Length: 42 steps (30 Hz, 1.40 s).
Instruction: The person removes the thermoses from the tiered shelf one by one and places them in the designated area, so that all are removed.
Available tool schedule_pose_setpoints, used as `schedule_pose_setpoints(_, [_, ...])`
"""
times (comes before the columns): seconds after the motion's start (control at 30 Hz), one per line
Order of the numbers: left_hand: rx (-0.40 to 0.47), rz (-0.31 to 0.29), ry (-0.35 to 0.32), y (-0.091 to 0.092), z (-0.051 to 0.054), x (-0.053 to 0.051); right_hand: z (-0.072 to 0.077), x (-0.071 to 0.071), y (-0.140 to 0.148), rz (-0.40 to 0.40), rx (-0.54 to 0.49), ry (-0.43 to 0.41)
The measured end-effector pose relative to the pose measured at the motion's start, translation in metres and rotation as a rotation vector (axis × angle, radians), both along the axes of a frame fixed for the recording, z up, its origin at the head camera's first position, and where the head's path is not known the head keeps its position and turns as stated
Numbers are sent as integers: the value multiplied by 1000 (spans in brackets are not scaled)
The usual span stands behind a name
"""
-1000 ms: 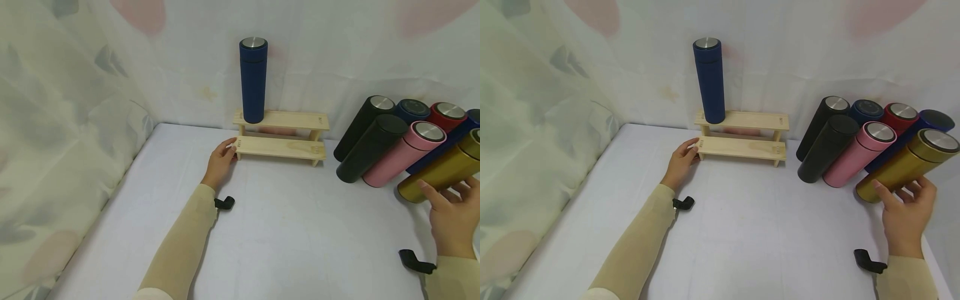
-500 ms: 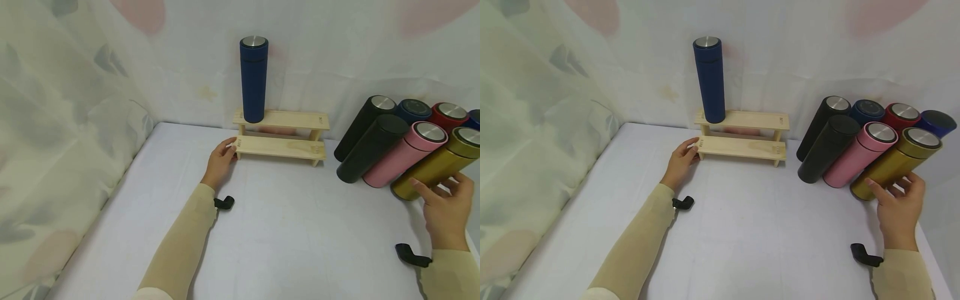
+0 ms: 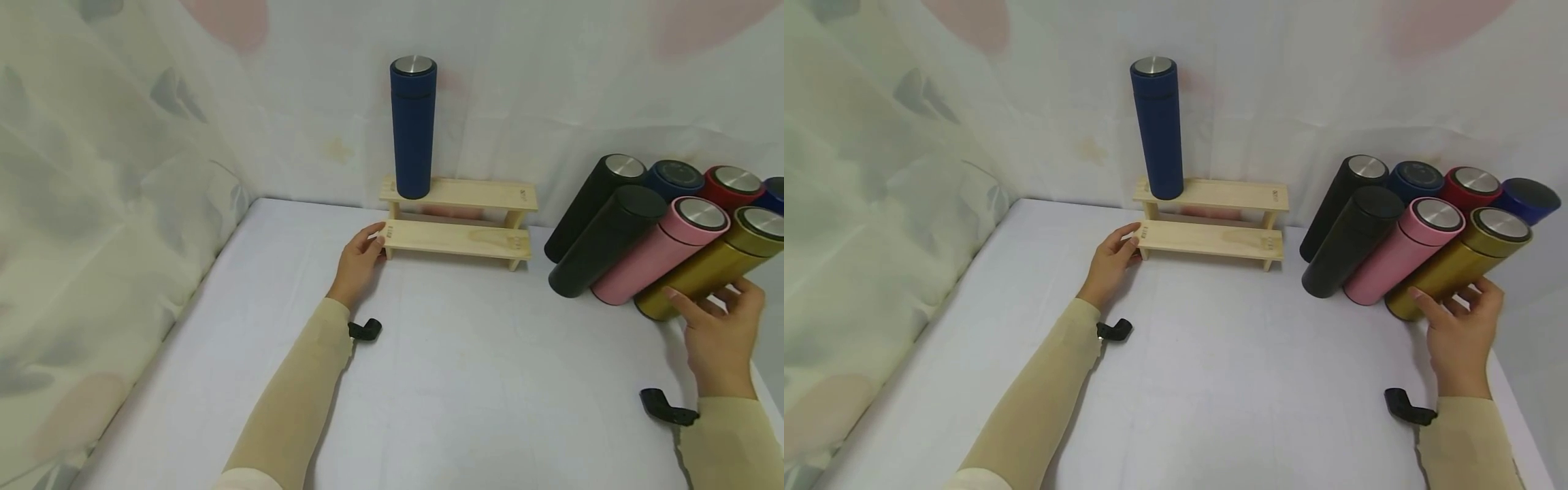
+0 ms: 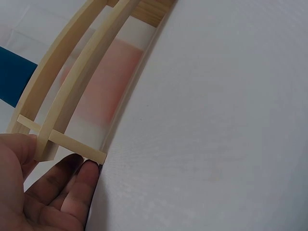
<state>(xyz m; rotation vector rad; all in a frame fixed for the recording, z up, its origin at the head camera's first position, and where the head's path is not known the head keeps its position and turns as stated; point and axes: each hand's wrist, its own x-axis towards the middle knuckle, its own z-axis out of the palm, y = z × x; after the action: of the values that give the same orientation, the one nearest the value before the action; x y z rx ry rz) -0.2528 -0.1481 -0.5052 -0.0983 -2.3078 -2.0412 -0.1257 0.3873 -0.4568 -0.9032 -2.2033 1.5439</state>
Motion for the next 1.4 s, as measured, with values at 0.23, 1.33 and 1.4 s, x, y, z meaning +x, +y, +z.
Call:
schedule_pose_setpoints(0.23, [3,1,-10,0,0,-2,-2,-7,4,3,-23,4])
schedule_pose_setpoints(1.33, [21,-9,-11,-3,-3,-2,-6,-11,9,-37,-172,100])
schedule_pose_setpoints(1.4, [24,-9,-21,-2,-2,-2,-5,-8,12,-45,-188,120])
